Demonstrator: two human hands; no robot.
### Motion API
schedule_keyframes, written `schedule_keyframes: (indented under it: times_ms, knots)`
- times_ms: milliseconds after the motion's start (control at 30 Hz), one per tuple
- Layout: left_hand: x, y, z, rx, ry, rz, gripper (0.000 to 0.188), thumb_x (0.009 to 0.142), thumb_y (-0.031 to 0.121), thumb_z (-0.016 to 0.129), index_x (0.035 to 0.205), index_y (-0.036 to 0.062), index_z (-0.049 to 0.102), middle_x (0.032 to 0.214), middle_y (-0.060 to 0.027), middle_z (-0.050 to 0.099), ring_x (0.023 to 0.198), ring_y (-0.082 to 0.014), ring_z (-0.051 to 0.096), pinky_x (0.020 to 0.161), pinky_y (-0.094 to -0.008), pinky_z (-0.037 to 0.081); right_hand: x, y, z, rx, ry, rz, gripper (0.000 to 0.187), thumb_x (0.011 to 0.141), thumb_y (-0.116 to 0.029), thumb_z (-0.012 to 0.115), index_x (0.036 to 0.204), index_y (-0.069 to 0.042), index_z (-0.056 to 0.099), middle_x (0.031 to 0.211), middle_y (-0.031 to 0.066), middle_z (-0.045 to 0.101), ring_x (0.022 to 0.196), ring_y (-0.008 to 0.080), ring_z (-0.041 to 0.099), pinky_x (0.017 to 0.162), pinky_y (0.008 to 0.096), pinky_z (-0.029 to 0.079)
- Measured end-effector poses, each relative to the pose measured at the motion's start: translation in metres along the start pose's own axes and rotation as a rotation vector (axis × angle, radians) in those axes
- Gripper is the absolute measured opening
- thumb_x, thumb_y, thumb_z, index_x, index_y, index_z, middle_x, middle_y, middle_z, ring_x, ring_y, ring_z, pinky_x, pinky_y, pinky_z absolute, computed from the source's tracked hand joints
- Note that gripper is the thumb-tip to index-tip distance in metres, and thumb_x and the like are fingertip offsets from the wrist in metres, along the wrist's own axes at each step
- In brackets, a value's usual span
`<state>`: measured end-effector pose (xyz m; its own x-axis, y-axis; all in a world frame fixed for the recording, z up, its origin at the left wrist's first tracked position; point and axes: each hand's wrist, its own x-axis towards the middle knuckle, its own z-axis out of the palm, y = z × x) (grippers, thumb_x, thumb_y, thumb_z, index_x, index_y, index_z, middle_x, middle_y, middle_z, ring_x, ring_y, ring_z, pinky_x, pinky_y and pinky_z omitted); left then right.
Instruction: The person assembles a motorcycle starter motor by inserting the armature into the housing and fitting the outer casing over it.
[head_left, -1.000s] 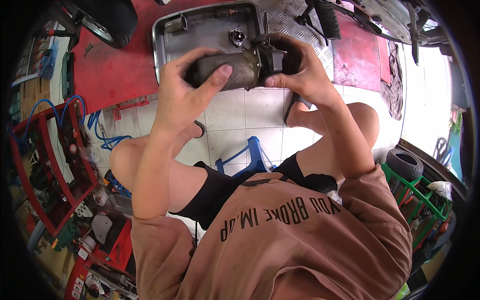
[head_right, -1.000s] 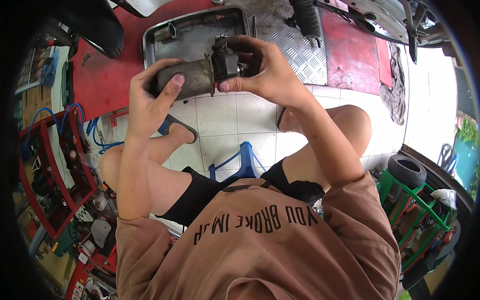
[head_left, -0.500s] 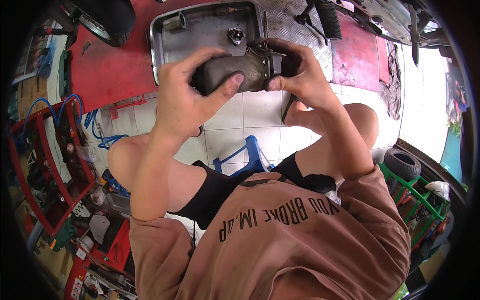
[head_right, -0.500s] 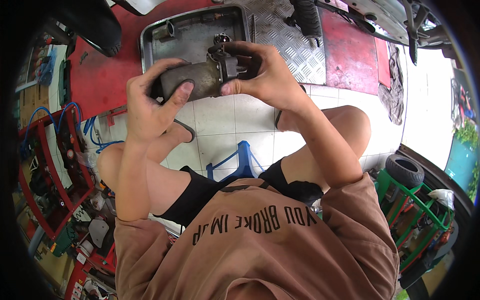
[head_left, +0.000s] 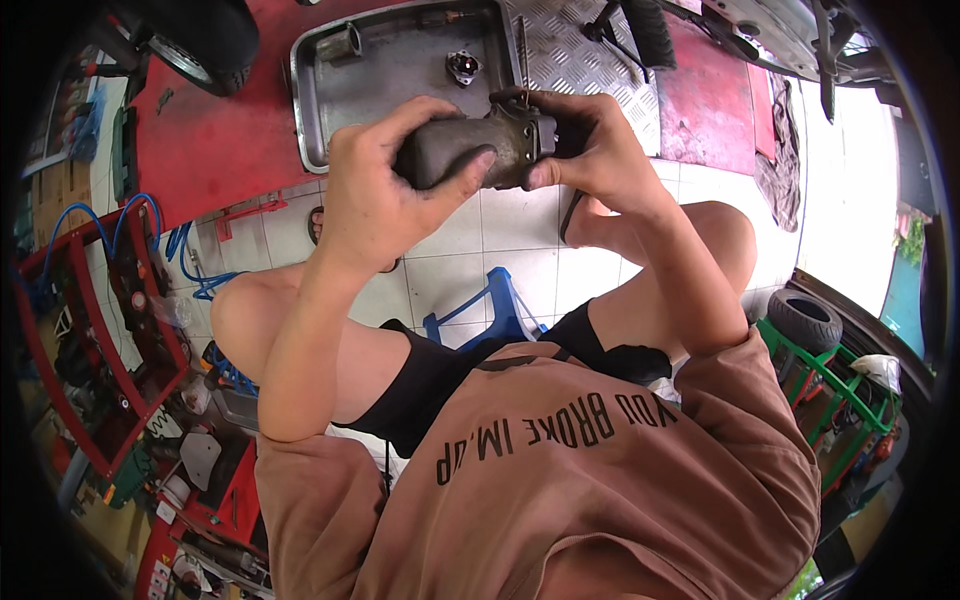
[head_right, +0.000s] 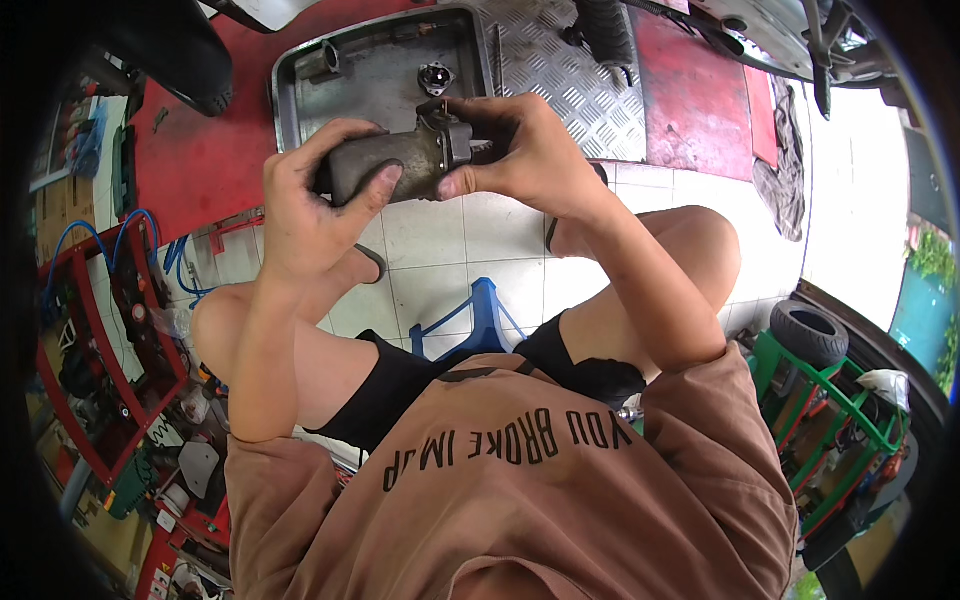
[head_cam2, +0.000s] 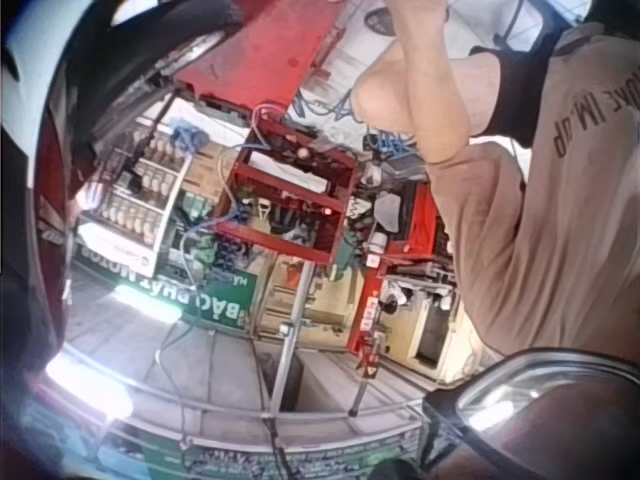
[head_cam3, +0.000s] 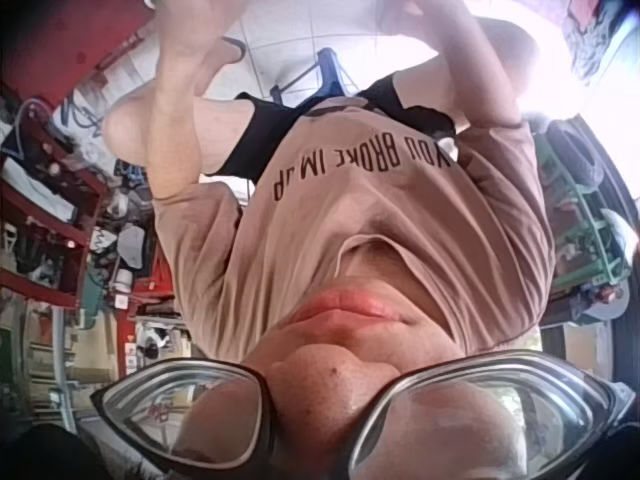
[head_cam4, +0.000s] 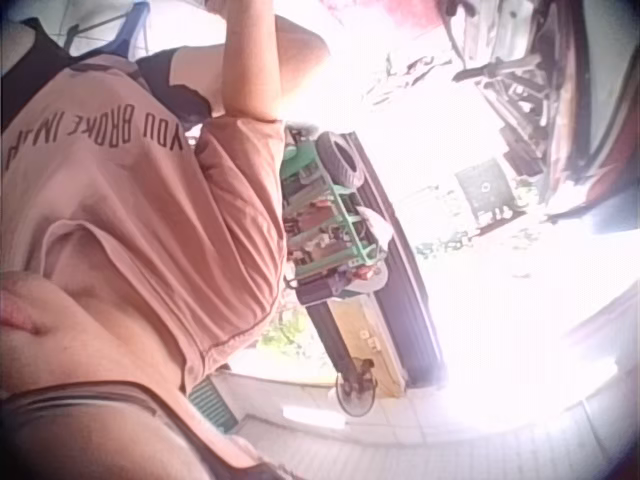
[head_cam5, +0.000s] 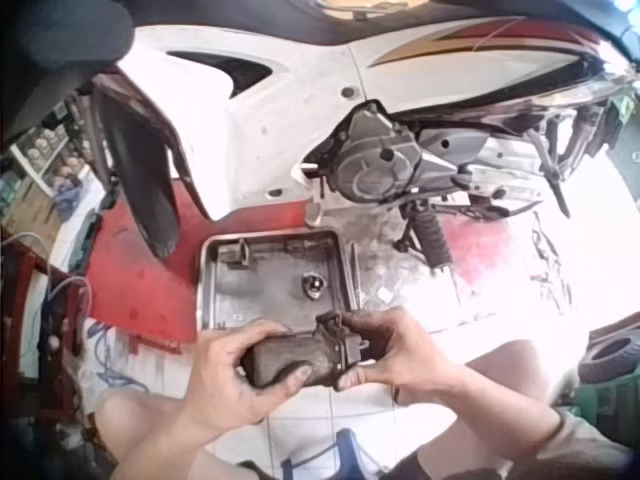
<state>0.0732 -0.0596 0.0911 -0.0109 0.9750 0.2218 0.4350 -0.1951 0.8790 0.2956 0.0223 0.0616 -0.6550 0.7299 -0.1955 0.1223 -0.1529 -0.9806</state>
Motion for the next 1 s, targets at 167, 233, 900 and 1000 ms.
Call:
schedule_keyframes:
  times_ms: [167, 233, 900, 1000]
  knots:
    - [0.000, -0.003, 0.006, -0.033, 0.019, -0.081, 0.030, 0.078, 0.018, 0.081, 0.094, -0.0017, 0.066, 0.073, -0.0159, 0.070, 0.066, -0.0229, 0.071, 0.064, -0.0304, 0.054, -0.002, 0.004, 0.003, -0.175, 0.093, -0.266, 0.082, 0.061, -0.024, 0.096, 0.126, 0.011, 0.061, 0.114, 0.0179, 0.069, 0.099, 0.0188, 0.065, 0.086, 0.0307, 0.053]
    - [-0.001, -0.004, 0.009, -0.045, 0.036, -0.094, 0.030, 0.078, 0.019, 0.081, 0.093, -0.0017, 0.066, 0.073, -0.0159, 0.070, 0.066, -0.0233, 0.071, 0.063, -0.0304, 0.054, -0.004, 0.003, 0.003, -0.247, 0.112, -0.305, 0.082, 0.061, -0.025, 0.096, 0.126, 0.011, 0.061, 0.114, 0.0190, 0.069, 0.099, 0.0200, 0.066, 0.087, 0.0311, 0.054]
    - [-0.007, -0.008, -0.004, -0.658, 0.086, -0.756, 0.037, 0.098, 0.041, 0.062, 0.087, 0.0054, 0.059, 0.065, -0.0047, 0.058, 0.040, -0.0074, 0.038, 0.041, -0.0251, 0.025, -0.004, -0.028, 0.000, -0.045, -0.076, -0.083, 0.081, 0.074, -0.021, 0.089, 0.139, 0.005, 0.050, 0.120, 0.0167, 0.065, 0.109, 0.0239, 0.064, 0.094, 0.0340, 0.052]
    - [-0.011, -0.006, -0.006, -0.658, 0.106, -0.763, 0.038, 0.098, 0.042, 0.060, 0.088, 0.0052, 0.059, 0.063, -0.0051, 0.058, 0.040, -0.0072, 0.037, 0.041, -0.0251, 0.024, -0.006, -0.026, 0.008, -0.015, -0.064, -0.126, 0.078, 0.075, -0.018, 0.088, 0.140, 0.003, 0.050, 0.117, 0.0165, 0.066, 0.108, 0.0231, 0.064, 0.092, 0.0339, 0.053]
